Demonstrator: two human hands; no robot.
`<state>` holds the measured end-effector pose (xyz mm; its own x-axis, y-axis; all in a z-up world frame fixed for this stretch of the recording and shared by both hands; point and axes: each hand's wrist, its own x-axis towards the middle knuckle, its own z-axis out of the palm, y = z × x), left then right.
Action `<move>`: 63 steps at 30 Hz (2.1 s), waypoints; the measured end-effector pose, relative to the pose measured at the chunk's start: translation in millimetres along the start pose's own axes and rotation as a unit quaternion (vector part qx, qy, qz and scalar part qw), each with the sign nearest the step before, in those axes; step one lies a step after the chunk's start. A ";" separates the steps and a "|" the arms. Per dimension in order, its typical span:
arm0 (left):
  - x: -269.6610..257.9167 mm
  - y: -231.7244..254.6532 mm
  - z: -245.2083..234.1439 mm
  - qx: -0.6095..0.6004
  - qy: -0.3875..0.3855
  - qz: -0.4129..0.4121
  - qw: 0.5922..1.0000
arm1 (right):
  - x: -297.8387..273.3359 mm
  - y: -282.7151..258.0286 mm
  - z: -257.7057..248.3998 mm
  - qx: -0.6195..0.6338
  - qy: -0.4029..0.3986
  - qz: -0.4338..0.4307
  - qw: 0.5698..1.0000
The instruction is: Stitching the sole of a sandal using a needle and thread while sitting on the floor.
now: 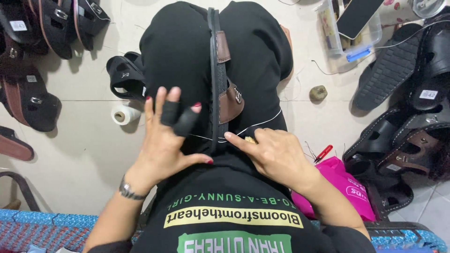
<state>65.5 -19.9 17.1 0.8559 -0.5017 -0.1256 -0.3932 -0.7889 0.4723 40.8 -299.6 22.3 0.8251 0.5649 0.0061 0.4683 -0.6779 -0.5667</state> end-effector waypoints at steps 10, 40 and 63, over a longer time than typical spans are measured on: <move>12.6 -18.7 35.0 0.052 0.038 0.075 0.995 | 25.4 -10.6 8.1 -0.064 -0.027 -0.059 0.996; -39.5 26.1 25.4 -0.374 0.153 -0.224 0.887 | -43.3 14.9 8.3 0.363 0.008 0.206 0.909; -25.3 26.6 45.7 -0.370 0.145 -0.118 0.910 | 0.0 20.2 48.0 0.076 0.268 0.162 0.947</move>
<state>18.0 -44.4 -7.1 0.9820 -0.1498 -0.1153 0.0557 -0.3539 0.9336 35.1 -290.6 -28.7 0.9786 -0.0087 0.2058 0.1458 -0.6767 -0.7216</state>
